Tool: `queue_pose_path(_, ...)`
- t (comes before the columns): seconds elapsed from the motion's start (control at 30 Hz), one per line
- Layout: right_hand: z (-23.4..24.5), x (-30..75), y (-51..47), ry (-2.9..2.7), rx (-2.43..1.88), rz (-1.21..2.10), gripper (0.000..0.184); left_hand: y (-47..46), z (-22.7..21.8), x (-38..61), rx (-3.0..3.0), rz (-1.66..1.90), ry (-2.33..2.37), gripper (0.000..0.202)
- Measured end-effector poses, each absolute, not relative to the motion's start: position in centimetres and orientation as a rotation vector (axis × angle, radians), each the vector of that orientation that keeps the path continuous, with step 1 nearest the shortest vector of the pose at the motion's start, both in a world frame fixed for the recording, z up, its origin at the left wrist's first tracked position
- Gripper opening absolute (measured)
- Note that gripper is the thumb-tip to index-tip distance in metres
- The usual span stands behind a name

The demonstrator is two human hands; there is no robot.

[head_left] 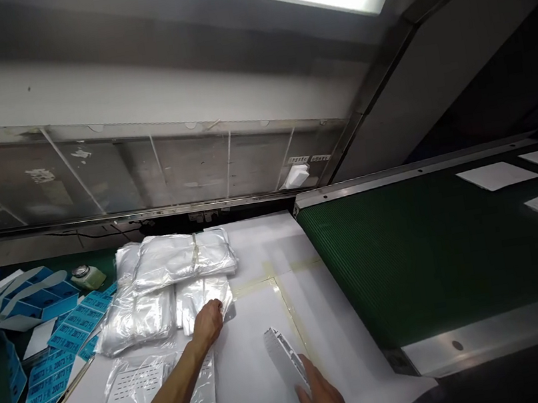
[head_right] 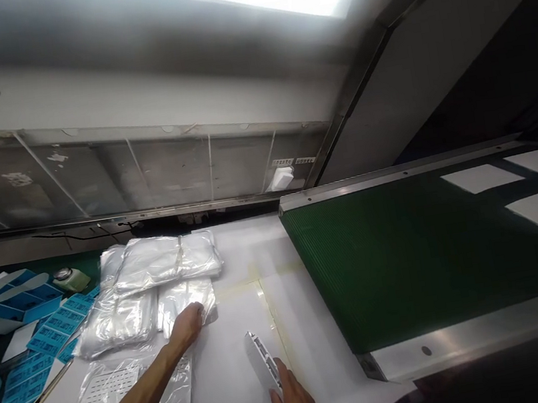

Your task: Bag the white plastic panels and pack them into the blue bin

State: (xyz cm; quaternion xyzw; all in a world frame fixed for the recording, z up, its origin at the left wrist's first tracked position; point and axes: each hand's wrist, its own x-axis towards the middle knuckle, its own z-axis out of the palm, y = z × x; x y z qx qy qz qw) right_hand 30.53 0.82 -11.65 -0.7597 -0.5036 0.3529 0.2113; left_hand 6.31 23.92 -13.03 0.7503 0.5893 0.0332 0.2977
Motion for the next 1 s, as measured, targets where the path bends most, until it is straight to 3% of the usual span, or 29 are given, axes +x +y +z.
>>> queue_pose_path(0.2, -8.7, 31.0, 2.4, -0.986, -1.958, 1.269, 0.065, 24.5, -12.6, 5.9, 1.832, 0.185, 1.517, 0.026)
queue_pose_path(0.43, -4.5, 27.3, 9.5, -0.7, -1.475, 1.569, 0.077, 26.1, -12.2, 5.9, 1.529, 0.225, 1.488, 0.026)
queue_pose_path(0.67, -7.8, 24.0, 15.4, -0.633, -1.452, 1.666, 0.087, 26.6, -11.2, 4.3, 1.192, 0.488, 1.478, 0.026)
queue_pose_path(0.77, -9.4, 23.8, 15.8, -0.629, -1.495, 1.665, 0.084, 26.6, -10.4, 3.1, 1.085, 0.669, 1.419, 0.027)
queue_pose_path(1.0, -9.5, 23.7, 16.0, -0.666, -1.569, 1.653, 0.086, 27.0, -7.0, 1.9, 0.877, 1.003, 1.299, 0.025)
